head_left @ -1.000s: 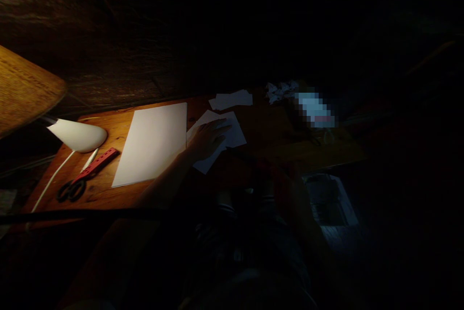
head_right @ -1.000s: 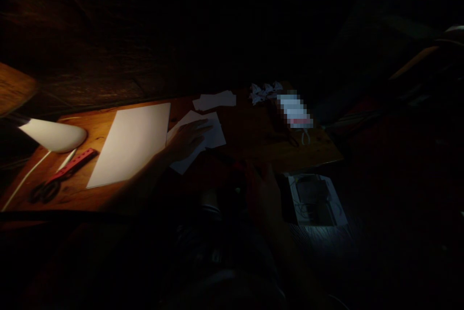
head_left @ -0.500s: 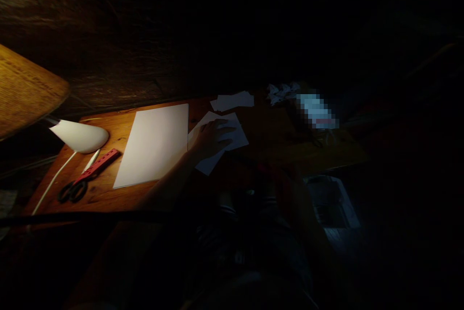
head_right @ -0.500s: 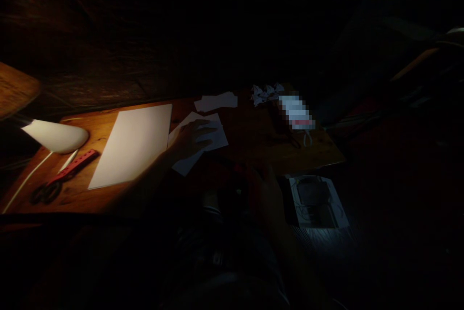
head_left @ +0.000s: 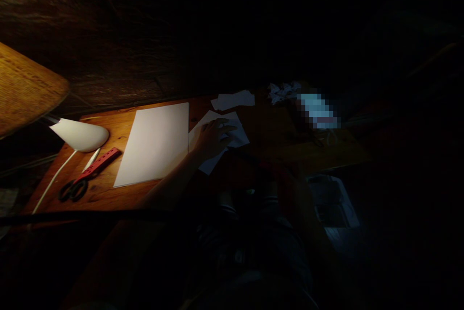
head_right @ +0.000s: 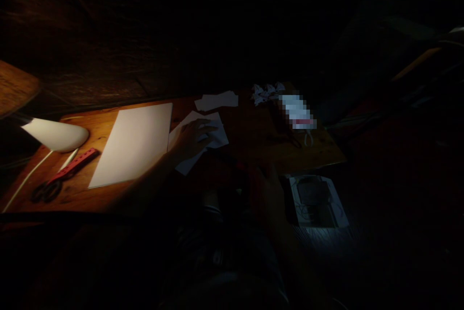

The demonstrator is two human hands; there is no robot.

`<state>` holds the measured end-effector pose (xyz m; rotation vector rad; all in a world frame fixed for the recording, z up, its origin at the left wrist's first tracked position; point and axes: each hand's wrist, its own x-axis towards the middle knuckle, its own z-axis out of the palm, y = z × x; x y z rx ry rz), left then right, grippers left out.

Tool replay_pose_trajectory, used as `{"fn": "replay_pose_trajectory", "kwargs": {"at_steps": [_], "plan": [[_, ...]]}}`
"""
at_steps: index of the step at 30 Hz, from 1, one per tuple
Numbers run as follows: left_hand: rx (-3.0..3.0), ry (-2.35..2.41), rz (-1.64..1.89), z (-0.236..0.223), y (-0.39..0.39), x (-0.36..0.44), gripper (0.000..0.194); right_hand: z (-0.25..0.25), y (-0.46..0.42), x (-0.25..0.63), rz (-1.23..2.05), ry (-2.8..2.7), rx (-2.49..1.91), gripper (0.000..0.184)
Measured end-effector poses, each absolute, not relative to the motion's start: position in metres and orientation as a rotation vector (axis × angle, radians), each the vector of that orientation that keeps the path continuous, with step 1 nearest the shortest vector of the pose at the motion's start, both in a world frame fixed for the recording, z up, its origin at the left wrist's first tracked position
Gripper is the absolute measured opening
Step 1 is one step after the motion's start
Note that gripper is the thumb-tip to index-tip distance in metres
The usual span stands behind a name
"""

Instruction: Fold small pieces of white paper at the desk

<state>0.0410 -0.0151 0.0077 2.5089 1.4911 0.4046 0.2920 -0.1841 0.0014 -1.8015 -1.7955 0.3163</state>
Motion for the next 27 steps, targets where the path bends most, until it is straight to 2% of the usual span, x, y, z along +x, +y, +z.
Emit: {"fn": "replay_pose_trajectory", "kwargs": {"at_steps": [7, 15, 27], "plan": [[2.513, 1.476, 0.449, 0.005, -0.013, 0.04, 0.035, -0.001, -0.182, 0.295, 0.332, -1.814, -1.823, 0.043], [2.489, 1.492, 0.451, 0.006, -0.014, 0.041, 0.035, -0.003, -0.182, 0.303, 0.157, -1.811, -1.872, 0.04], [2.471, 1.513, 0.491, 0.006, -0.011, 0.044, 0.03, 0.0, -0.182, 0.314, 0.153, -1.812, -1.831, 0.04]]}}
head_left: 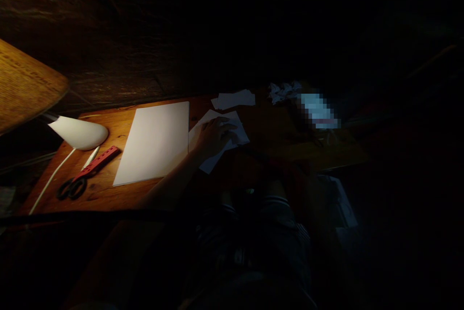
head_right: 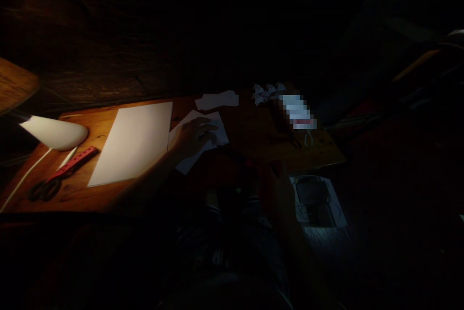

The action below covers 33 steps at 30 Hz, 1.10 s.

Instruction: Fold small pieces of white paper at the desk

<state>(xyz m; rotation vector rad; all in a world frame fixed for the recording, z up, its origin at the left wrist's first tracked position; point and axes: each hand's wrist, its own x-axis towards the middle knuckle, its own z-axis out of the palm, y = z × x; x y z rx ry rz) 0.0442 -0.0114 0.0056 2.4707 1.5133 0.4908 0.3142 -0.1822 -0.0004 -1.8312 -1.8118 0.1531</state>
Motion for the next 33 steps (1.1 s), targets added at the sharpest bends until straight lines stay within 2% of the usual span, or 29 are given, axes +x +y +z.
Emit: {"fn": "replay_pose_trajectory", "kwargs": {"at_steps": [10, 23, 33], "plan": [[2.488, 1.51, 0.425, 0.009, -0.016, 0.045, 0.035, 0.001, -0.175, 0.307, 0.214, -1.824, -1.837, 0.038], [2.607, 1.451, 0.349, -0.008, -0.013, 0.038, 0.053, 0.004, -0.16, 0.291, 0.048, -1.988, -1.847, 0.035], [2.67, 1.427, 0.348, -0.006, -0.014, 0.036, 0.054, 0.005, -0.138, 0.276, 0.178, -1.981, -1.759, 0.027]]}}
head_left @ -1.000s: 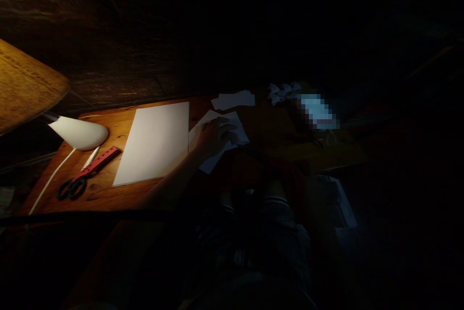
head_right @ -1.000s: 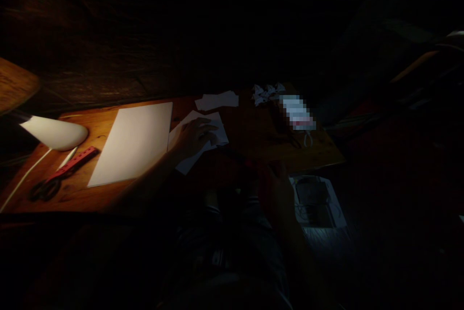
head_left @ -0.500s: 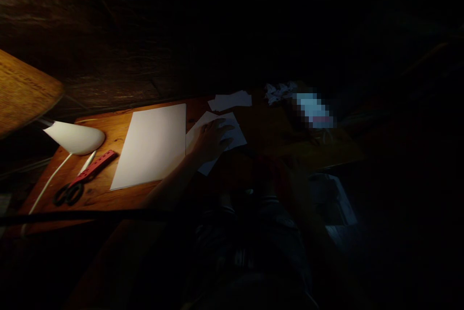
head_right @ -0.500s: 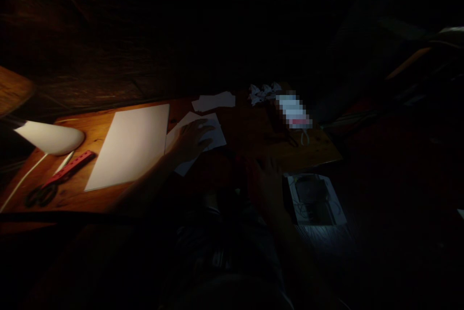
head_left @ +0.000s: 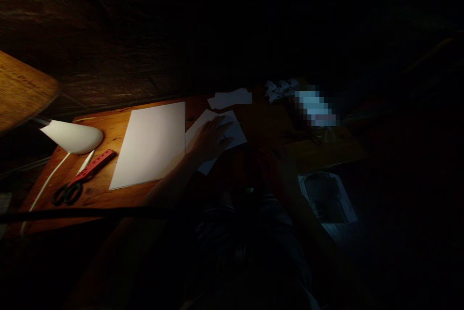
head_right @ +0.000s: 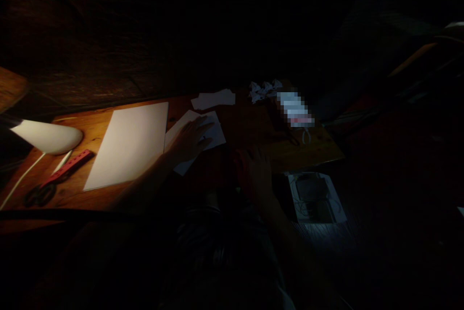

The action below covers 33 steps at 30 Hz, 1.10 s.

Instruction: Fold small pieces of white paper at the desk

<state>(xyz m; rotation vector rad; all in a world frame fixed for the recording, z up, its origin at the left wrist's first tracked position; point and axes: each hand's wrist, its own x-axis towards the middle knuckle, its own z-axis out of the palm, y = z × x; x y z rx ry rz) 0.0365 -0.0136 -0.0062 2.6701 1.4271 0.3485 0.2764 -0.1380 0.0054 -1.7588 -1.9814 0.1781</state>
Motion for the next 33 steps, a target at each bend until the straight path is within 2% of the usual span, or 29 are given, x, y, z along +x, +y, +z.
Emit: {"fn": "replay_pose_trajectory", "kwargs": {"at_steps": [11, 22, 33], "plan": [[2.686, 1.417, 0.364, -0.008, -0.013, 0.037, 0.057, 0.005, -0.128, 0.274, 0.19, -1.967, -1.695, 0.023], [2.673, 1.433, 0.301, 0.001, -0.017, 0.042, 0.06, -0.009, -0.131, 0.318, 0.197, -1.835, -1.746, 0.027], [2.678, 1.409, 0.361, -0.008, -0.012, 0.037, 0.062, -0.006, -0.115, 0.298, 0.196, -1.948, -1.734, 0.025]]}}
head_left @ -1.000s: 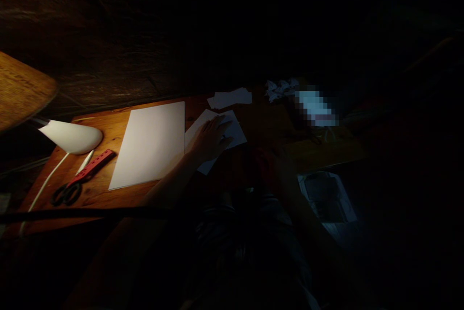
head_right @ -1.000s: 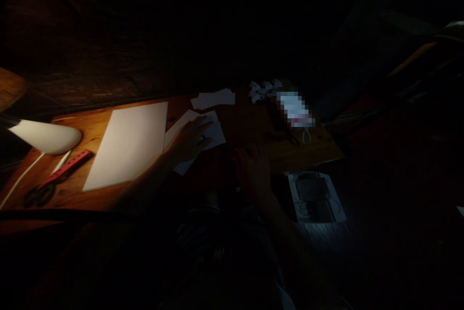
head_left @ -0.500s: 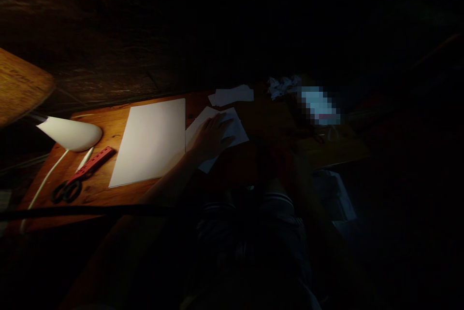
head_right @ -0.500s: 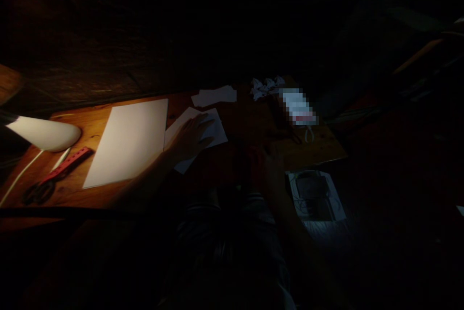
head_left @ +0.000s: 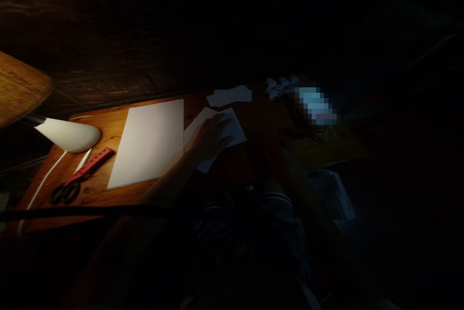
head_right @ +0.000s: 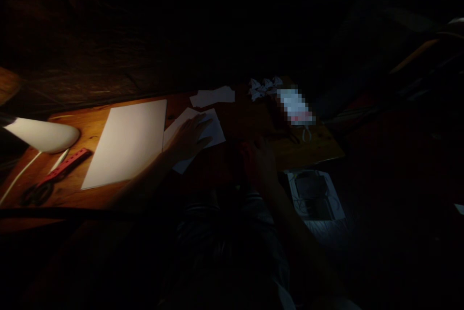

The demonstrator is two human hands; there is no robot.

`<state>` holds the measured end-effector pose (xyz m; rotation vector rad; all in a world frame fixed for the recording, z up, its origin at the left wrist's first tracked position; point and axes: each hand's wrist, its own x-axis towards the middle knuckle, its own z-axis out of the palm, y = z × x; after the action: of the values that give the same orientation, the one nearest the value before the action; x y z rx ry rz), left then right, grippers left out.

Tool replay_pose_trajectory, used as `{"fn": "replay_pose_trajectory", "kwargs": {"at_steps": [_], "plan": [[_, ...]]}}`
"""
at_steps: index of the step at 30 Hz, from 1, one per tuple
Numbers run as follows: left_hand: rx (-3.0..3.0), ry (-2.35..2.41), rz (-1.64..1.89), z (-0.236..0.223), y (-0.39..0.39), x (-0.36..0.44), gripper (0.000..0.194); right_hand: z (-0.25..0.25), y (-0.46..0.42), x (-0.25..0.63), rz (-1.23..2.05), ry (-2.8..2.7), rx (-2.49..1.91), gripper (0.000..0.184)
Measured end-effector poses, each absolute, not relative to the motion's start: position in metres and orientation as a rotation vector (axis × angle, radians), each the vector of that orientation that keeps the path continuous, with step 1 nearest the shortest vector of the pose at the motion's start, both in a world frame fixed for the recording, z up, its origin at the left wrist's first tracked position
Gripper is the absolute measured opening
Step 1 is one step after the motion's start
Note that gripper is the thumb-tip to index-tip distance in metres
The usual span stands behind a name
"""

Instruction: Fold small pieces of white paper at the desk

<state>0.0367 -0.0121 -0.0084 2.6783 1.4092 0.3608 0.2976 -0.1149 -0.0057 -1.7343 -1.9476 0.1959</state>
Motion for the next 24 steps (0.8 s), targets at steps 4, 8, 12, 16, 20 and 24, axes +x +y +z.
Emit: {"fn": "replay_pose_trajectory", "kwargs": {"at_steps": [4, 8, 12, 16, 20, 24], "plan": [[2.663, 1.439, 0.327, -0.008, -0.013, 0.037, 0.063, -0.002, -0.101, 0.293, 0.223, -2.01, -1.709, 0.026], [2.675, 1.43, 0.335, -0.007, -0.014, 0.038, 0.061, 0.002, -0.091, 0.287, 0.216, -2.04, -1.69, 0.025], [2.679, 1.424, 0.346, -0.006, -0.014, 0.038, 0.061, 0.006, -0.085, 0.281, 0.229, -2.056, -1.683, 0.024], [2.663, 1.431, 0.328, -0.006, -0.014, 0.038, 0.063, 0.0, -0.08, 0.289, 0.255, -2.038, -1.683, 0.025], [2.663, 1.421, 0.348, -0.007, -0.015, 0.037, 0.065, -0.013, -0.078, 0.309, 0.213, -1.911, -1.745, 0.028], [2.667, 1.414, 0.369, -0.007, -0.015, 0.036, 0.066, -0.017, -0.079, 0.319, 0.179, -1.889, -1.75, 0.028]]}}
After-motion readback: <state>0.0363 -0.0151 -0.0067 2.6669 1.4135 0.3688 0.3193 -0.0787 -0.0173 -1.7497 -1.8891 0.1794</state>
